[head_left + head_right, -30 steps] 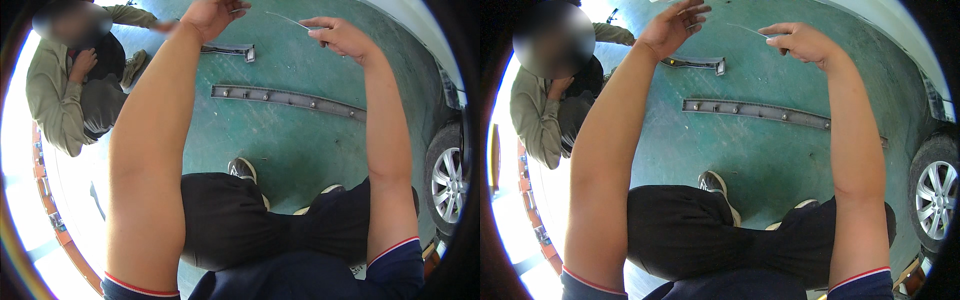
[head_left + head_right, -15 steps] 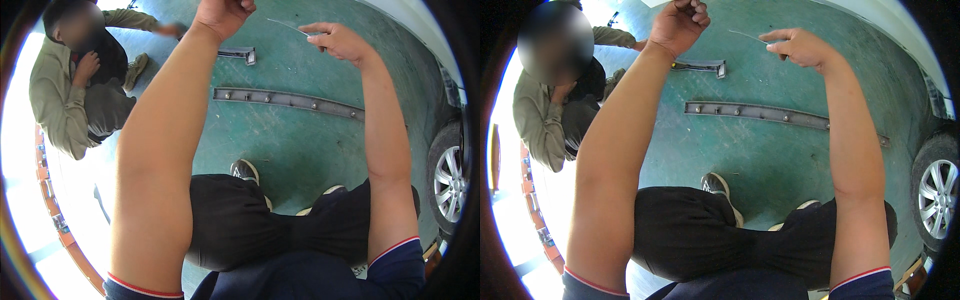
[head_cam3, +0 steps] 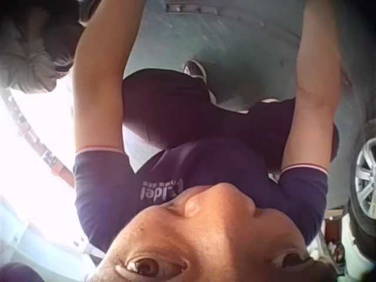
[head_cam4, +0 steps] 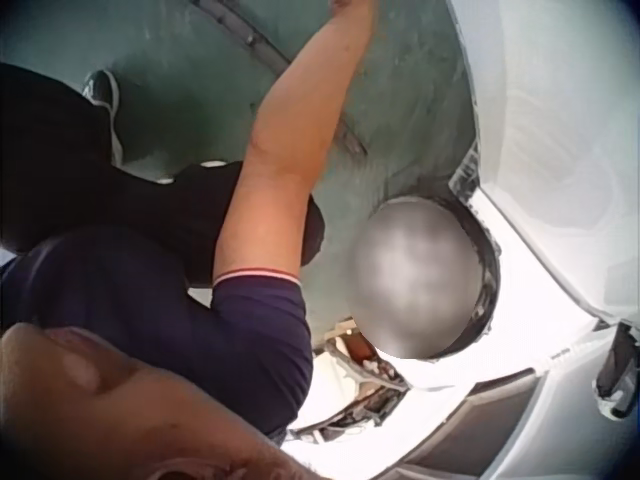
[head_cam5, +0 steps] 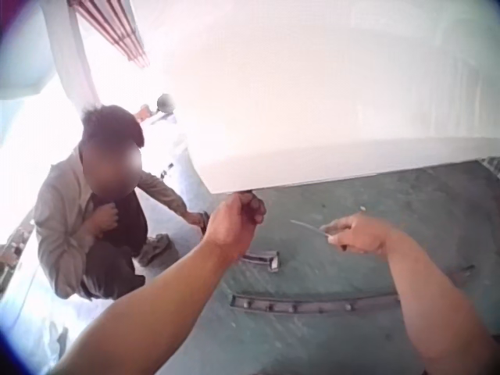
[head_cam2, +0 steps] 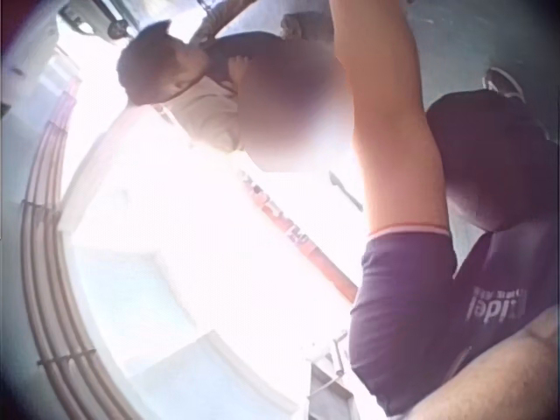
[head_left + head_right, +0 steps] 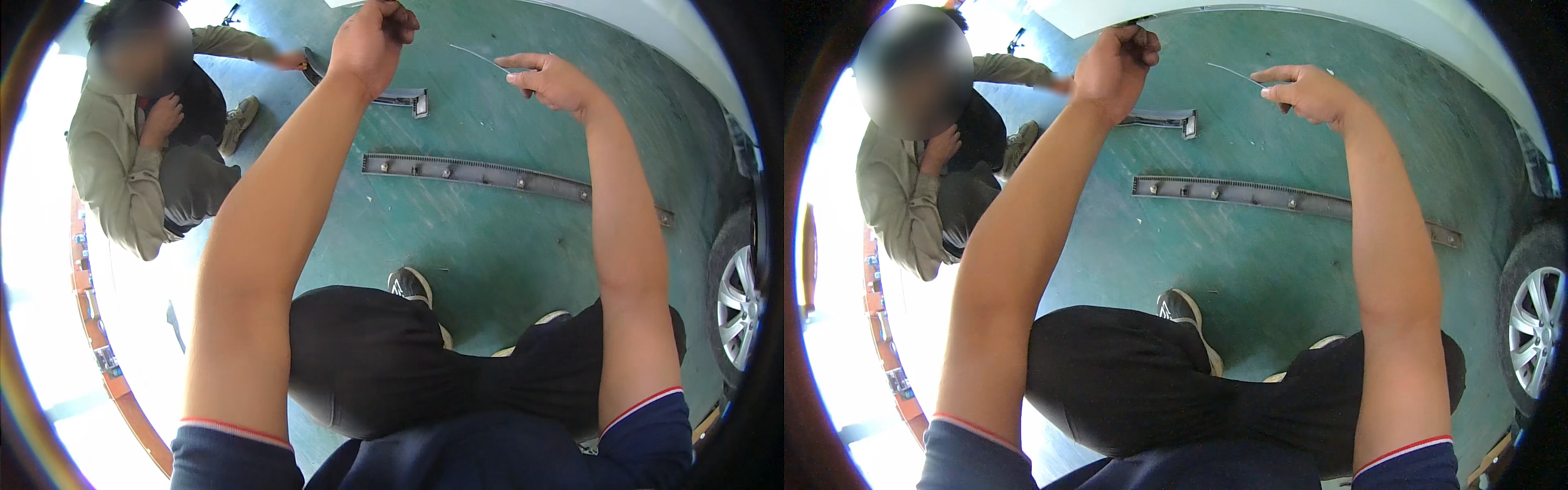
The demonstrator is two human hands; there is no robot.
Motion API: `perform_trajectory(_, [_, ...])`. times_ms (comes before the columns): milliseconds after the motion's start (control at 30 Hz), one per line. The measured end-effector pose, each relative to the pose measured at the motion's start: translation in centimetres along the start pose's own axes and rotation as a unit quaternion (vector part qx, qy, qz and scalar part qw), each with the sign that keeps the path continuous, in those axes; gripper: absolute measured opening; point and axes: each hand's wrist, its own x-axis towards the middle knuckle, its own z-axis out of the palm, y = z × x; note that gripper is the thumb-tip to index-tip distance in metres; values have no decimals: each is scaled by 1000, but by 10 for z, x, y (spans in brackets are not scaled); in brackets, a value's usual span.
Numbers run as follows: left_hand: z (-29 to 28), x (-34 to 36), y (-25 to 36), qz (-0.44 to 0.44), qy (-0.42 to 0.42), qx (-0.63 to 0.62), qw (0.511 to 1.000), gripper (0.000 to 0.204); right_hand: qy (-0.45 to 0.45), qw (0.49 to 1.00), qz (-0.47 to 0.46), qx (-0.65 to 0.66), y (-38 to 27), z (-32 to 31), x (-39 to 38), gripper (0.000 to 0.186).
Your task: The person kneels beside a white car and uses a metal pry tool to remove a long plastic trim piece from the lower edge of the front bumper. Another person assists by holding the bumper steady. The person then inspects the removed trim piece.
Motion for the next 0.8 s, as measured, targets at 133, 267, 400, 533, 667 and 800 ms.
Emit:
perform_trajectory(133, [9, -27, 0, 118, 46, 381, 916, 22, 4, 1000, 2, -18, 9, 0, -3, 45])
perform_trajectory(267, [-38, -76, -62, -45, 73, 299, 950, 29, 2, 999, 33, 4, 11, -4, -10, 45])
perform_trajectory(400, [-52, -105, -70, -253, -29, 306, 917, 30, -17, 999, 47, 8, 32, -2, -7, 47])
perform_trajectory(533, [-19, -82, -46, -124, 8, 422, 898, 25, -19, 999, 42, 13, 33, 5, -4, 46])
perform_trajectory(667, [17, -41, -15, -31, 81, -54, 995, 17, -16, 999, 38, 17, 27, 10, -2, 46])
perform_trajectory(800, [48, -12, -1, -39, 77, -149, 985, 12, -8, 999, 44, 3, 32, 9, -6, 48])
